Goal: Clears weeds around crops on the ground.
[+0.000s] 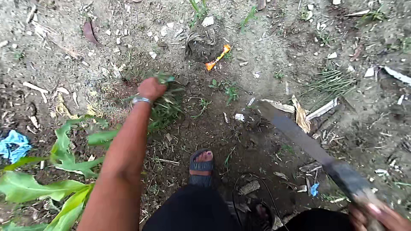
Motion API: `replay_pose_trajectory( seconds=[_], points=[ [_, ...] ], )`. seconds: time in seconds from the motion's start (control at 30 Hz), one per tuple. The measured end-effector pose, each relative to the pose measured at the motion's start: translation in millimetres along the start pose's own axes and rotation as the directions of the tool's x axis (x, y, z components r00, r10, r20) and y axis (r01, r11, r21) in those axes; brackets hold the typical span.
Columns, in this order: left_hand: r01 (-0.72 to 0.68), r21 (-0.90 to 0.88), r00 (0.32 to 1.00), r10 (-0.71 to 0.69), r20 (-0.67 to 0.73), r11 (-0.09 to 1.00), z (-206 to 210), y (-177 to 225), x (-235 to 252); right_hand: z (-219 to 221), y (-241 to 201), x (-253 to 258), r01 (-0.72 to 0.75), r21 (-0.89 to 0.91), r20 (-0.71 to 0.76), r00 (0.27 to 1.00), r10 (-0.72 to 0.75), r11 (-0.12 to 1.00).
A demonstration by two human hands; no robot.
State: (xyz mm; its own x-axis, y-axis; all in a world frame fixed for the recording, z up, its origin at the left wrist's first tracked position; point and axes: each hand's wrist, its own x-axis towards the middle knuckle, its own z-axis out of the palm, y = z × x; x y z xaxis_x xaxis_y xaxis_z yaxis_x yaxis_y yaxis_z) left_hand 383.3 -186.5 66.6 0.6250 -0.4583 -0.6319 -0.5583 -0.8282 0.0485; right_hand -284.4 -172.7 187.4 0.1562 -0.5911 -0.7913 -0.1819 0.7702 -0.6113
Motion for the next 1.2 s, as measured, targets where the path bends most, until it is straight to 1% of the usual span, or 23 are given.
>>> replay_pose_trajectory(
  seconds=[0.03, 0.1, 0.17, 0.23, 0.27, 0.37, 0.43, 0.47, 0.5, 0.53, 0.6, 0.63, 0.67, 0.7, 0.73, 0.77, 0.83, 0.9, 0.93, 1.0, 1.07, 1.13, 1.2],
  points=[
    [-0.108, 0.026, 0.993, 0.107, 0.044, 0.994, 5.0, 25.9, -16.0, 20.1, 2.4, 29.5, -0.017, -0.042, -0.037, 0.999, 0.016, 0.999],
    [-0.303, 0.054, 0.949, 0.296, 0.110, 0.951, 21.8, 78.4, -51.4, 60.6, 12.3, 86.9, 0.020, -0.075, -0.083, 0.996, -0.026, 0.997],
    [-0.461, 0.102, 0.885, 0.449, 0.120, 0.881, 39.4, 125.8, -77.8, 81.3, 19.6, 115.1, 0.087, -0.073, -0.085, 0.992, -0.093, 0.994],
    [-0.575, 0.195, 0.818, 0.557, 0.146, 0.794, 73.3, 156.7, -88.9, 89.8, 31.6, 103.6, 0.112, -0.110, -0.087, 0.989, -0.122, 0.988],
    [-0.599, 0.247, 0.801, 0.576, 0.163, 0.762, 89.8, 170.2, -87.3, 91.5, 32.0, 100.0, 0.130, -0.119, -0.083, 0.987, -0.140, 0.984],
    [-0.605, 0.320, 0.791, 0.598, 0.130, 0.729, 117.3, 189.6, -73.3, 80.0, 23.1, 88.0, 0.125, -0.089, -0.075, 0.989, -0.131, 0.988],
    [-0.581, 0.366, 0.800, 0.592, 0.095, 0.727, 119.6, 185.4, -69.8, 56.5, 17.2, 68.3, 0.092, -0.062, -0.102, 0.990, -0.098, 0.994],
    [-0.558, 0.373, 0.815, 0.575, 0.076, 0.742, 117.4, 178.0, -68.3, 41.1, 15.9, 55.3, 0.084, -0.053, -0.110, 0.990, -0.089, 0.995],
    [-0.519, 0.348, 0.841, 0.540, 0.042, 0.781, 113.3, 166.4, -65.3, 23.2, 16.5, 40.2, 0.075, -0.046, -0.107, 0.991, -0.080, 0.996],
    [-0.454, 0.293, 0.880, 0.476, -0.004, 0.842, 108.4, 149.5, -61.7, 5.2, 18.1, 24.2, 0.065, -0.028, -0.091, 0.994, -0.067, 0.998],
    [-0.230, 0.089, 0.965, 0.239, -0.109, 0.969, 91.5, 107.0, -51.7, -20.9, 18.6, 1.7, 0.041, 0.034, -0.033, 0.999, -0.040, 0.999],
    [-0.119, -0.037, 0.981, 0.112, -0.157, 0.992, 83.0, 83.9, -46.8, -24.0, 18.9, -0.7, 0.029, 0.061, -0.008, 1.000, -0.029, 0.998],
    [-0.038, -0.116, 0.979, 0.014, -0.201, 0.992, 74.9, 65.3, -45.2, -17.5, 18.6, 4.7, 0.015, 0.067, 0.003, 1.000, -0.016, 0.998],
    [0.005, -0.160, 0.972, -0.043, -0.232, 0.987, 69.1, 54.3, -47.2, 0.4, 16.6, 19.0, 0.006, 0.056, 0.000, 1.000, -0.006, 0.998],
    [0.007, -0.172, 0.967, -0.050, -0.249, 0.985, 66.7, 50.5, -51.0, 29.7, 11.6, 40.6, 0.006, 0.029, -0.004, 1.000, -0.006, 1.000],
    [-0.035, -0.164, 0.965, -0.010, -0.261, 0.986, 68.3, 53.7, -55.7, 67.5, 5.4, 65.4, 0.013, 0.002, 0.002, 1.000, -0.013, 1.000],
    [-0.235, -0.114, 0.938, 0.195, -0.286, 0.965, 80.3, 77.4, -64.9, 142.7, 3.6, 112.6, 0.015, -0.013, 0.013, 1.000, -0.015, 1.000],
    [-0.464, -0.011, 0.845, 0.439, -0.305, 0.886, 91.6, 106.9, -60.6, 189.3, 16.4, 140.6, 0.067, -0.016, 0.020, 0.998, -0.066, 0.998],
    [-0.523, 0.030, 0.809, 0.507, -0.297, 0.852, 95.2, 118.2, -56.2, 198.0, 23.3, 142.7, 0.081, -0.023, 0.038, 0.996, -0.080, 0.996],
    [-0.550, 0.077, 0.792, 0.548, -0.268, 0.832, 105.3, 131.3, -50.4, 187.7, 30.0, 135.8, 0.087, -0.033, 0.057, 0.995, -0.085, 0.996],
    [-0.549, 0.094, 0.785, 0.551, -0.284, 0.831, 113.2, 129.4, -42.2, 154.9, 22.1, 125.5, 0.109, -0.071, 0.046, 0.993, -0.106, 0.992],
    [-0.578, 0.105, 0.776, 0.585, -0.238, 0.809, 128.6, 107.0, -43.8, 106.3, 8.5, 102.3, 0.158, -0.233, 0.015, 0.987, -0.158, 0.960],
    [-0.636, 0.149, 0.734, 0.653, -0.184, 0.757, 148.0, 79.0, -66.8, 49.9, -6.8, 66.1, 0.205, -0.466, -0.037, 0.968, -0.250, 0.861]
  ],
)
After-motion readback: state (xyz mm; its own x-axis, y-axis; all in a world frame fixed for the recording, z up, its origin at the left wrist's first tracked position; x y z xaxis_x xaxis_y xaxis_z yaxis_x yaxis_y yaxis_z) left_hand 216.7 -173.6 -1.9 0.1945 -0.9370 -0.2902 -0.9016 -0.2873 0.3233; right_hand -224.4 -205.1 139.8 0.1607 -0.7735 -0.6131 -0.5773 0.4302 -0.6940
